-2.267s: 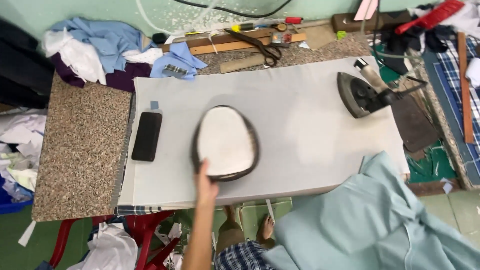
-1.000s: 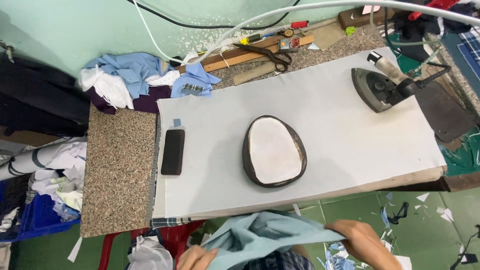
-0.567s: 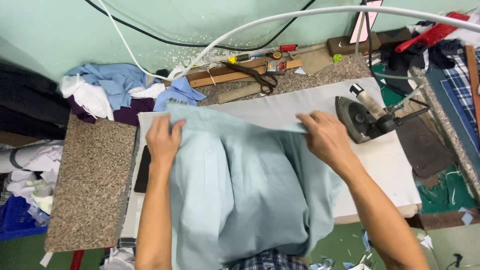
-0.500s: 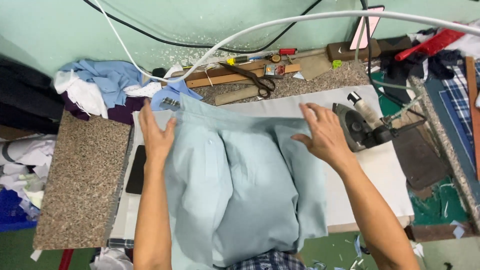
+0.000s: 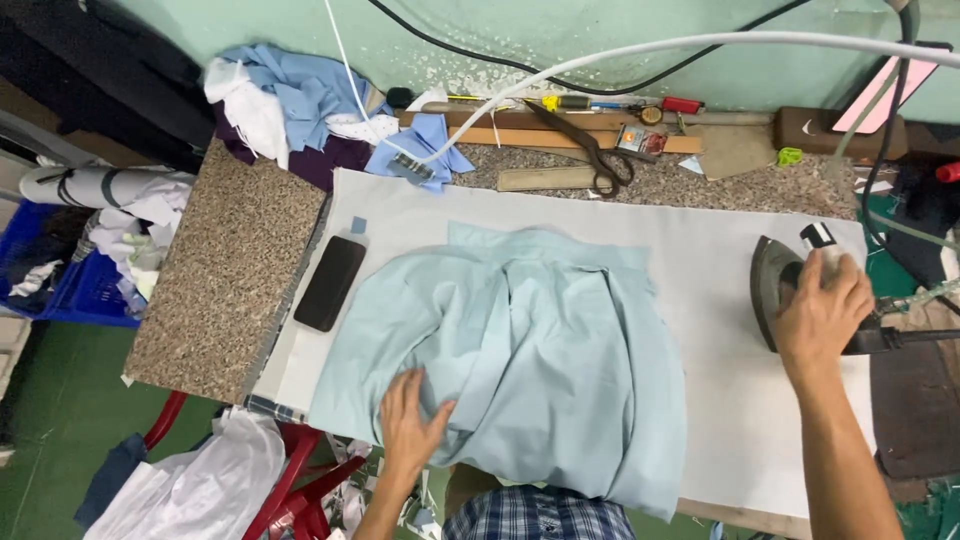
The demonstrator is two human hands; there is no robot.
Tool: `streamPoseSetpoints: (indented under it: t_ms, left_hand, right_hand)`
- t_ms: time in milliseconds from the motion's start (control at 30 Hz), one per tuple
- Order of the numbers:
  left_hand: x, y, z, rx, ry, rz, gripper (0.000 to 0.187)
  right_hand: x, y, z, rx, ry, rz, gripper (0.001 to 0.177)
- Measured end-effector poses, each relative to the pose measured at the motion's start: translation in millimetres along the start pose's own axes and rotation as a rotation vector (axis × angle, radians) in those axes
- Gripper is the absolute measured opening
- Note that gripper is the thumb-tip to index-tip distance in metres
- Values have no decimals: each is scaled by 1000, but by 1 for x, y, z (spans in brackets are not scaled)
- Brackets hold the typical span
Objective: The person irons a light blue shirt on a white ironing board using a steam iron. They repeatedly smooth the fabric, reposition the shirt, and iron different sections including the body and sleeves.
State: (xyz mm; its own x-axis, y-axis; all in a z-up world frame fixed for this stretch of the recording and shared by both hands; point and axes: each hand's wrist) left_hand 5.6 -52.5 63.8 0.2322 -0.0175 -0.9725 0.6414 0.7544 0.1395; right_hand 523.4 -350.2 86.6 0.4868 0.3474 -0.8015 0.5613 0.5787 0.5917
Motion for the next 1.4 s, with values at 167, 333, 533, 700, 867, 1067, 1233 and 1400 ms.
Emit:
streamPoseSetpoints:
  t_ms: [167, 333, 533, 700, 867, 1067, 1233, 1400]
  left_hand:
    - [29, -30, 11, -41, -135, 5, 99]
    - [39, -31, -1, 281, -20, 100, 9]
    - [-29, 108, -98, 830, 163, 597, 17]
    - [-66, 142, -126, 289, 509, 402, 54]
    - [-22, 37, -61, 490, 46, 424, 25]
    - [52, -52, -20, 518, 134, -365, 105]
    - [57, -53, -2, 625, -58, 2, 10]
    - [42, -76, 4, 787, -171, -272, 12]
  right_hand:
    - [-64, -75, -106, 14, 463, -53, 42]
    - [-97, -147, -174, 107, 574, -204, 41]
    - [-123, -149, -211, 124, 726, -221, 43]
    - [-116, -153, -235, 145, 796, -220, 42]
    - [-95, -110, -246, 42, 793, -161, 34]
    - [23, -72, -226, 217, 430, -175, 57]
    - [110, -86, -185, 115, 278, -442, 31]
    - [60, -80, -141, -37, 178, -342, 13]
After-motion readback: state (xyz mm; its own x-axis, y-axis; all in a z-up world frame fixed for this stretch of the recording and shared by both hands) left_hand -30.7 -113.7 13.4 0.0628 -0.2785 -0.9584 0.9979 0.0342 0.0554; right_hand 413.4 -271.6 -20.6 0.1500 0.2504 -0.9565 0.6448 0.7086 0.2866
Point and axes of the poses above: each hand's wrist, its own y-axis towards the middle knuckle, its own x-axis out of the palm, z = x × y, and after that the axes turned 15 degrees about y, right-handed
